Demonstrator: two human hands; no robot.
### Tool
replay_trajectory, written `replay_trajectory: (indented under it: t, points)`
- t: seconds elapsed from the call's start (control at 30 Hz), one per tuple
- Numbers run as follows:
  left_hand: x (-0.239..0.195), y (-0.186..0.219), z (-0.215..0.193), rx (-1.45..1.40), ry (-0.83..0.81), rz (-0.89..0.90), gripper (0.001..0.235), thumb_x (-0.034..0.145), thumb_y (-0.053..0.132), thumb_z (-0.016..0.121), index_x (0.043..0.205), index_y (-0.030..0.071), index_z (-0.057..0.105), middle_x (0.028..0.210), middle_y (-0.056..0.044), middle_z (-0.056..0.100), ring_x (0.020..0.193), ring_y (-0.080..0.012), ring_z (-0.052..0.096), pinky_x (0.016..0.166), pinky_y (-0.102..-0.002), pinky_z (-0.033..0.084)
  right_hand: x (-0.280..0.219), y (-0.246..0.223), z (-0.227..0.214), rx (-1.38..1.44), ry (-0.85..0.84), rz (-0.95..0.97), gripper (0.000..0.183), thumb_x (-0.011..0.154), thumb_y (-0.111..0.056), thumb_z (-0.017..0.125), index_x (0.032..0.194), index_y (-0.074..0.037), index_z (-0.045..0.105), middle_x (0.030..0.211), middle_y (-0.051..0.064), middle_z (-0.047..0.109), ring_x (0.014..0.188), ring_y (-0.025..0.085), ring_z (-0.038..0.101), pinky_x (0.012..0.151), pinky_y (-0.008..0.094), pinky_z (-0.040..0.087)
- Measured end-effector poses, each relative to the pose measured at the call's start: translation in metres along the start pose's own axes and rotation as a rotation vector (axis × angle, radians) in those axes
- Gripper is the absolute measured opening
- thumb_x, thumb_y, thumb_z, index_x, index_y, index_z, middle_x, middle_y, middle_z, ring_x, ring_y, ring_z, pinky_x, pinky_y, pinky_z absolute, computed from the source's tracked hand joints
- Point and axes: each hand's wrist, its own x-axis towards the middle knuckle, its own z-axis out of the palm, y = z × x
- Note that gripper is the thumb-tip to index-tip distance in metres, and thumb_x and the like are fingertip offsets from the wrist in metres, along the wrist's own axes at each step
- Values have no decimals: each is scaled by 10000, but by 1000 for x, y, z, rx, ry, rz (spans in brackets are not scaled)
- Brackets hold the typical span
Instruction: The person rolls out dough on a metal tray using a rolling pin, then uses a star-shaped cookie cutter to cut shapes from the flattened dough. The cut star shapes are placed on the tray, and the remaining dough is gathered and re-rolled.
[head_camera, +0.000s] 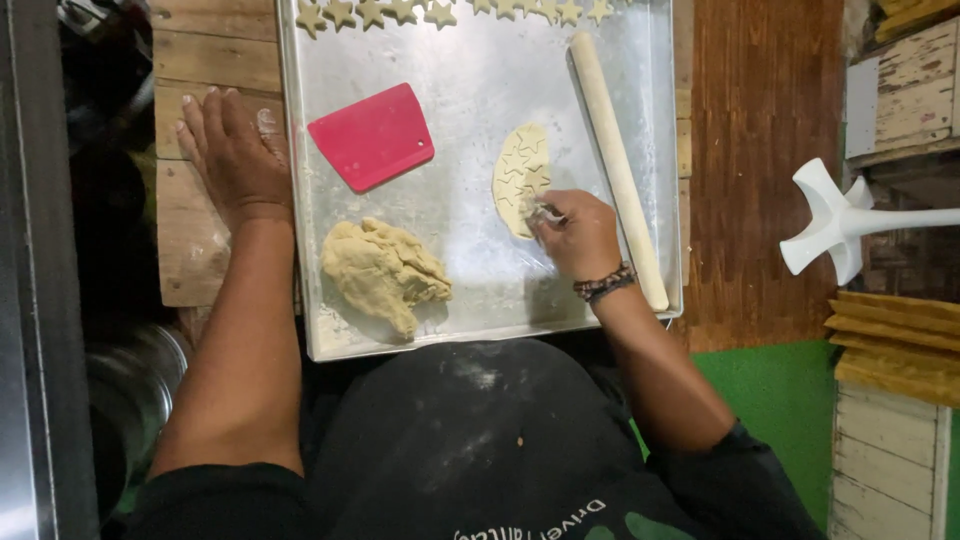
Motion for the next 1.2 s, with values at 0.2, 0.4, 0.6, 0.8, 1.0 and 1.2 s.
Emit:
replay_trajectory:
  t: [0.2, 0.4, 0.6, 0.8, 1.0, 1.2]
  points:
    - [0, -3, 4, 1, 45, 16, 283, 1126, 166, 492, 1280, -59, 570, 1365, -264, 585, 1345, -570, 394, 1101, -685, 266, 0, 21, 19, -36, -36, -42, 256, 824, -143, 895, 1061, -106, 809, 1022, 87, 776, 948, 229, 741, 851, 317, 621]
    - [0, -4, 6, -3, 33, -2, 332, 1128, 185, 506, 1315, -79, 577, 1394, -297, 569, 1356, -562, 376, 1105, -697, 236, 3, 21, 18, -14, -61, -43, 259, 814, 19, 807, 1036, -113, 807, 1032, 93, 761, 938, 239, 733, 808, 315, 629]
    - [-1, -8, 10, 6, 44, 13, 330, 1127, 175, 515, 1322, -84, 581, 1391, -286, 561, 1351, -565, 383, 1102, -699, 256, 6, 6, 13, -138, -94, 2, 211, 838, -68, 811, 1044, -110, 821, 979, 107, 766, 892, 275, 718, 765, 385, 606]
    - [-1, -5, 7, 6, 32, 2, 308, 1104, 137, 507, 1317, -75, 578, 1396, -286, 568, 1366, -552, 376, 1122, -672, 229, 17, -5, 9, -269, -191, 31, 186, 809, -92, 817, 988, -130, 844, 799, 97, 732, 768, 294, 636, 659, 424, 540]
    - [-1, 0, 0, -10, 19, 6, 314, 1146, 143, 520, 1335, -104, 570, 1399, -291, 561, 1378, -544, 352, 1136, -665, 224, 26, 6, 17, -300, -301, 75, 157, 770, -98, 771, 622, -97, 720, 571, 67, 571, 580, 234, 545, 479, 366, 423]
    - [2, 4, -4, -6, 6, -6, 329, 1129, 171, 494, 1315, -88, 575, 1396, -315, 579, 1355, -556, 380, 1108, -678, 251, 29, 19, 17, -235, -298, -20, 67, 768, -158, 874, 812, -145, 826, 756, 74, 727, 705, 254, 661, 607, 381, 537]
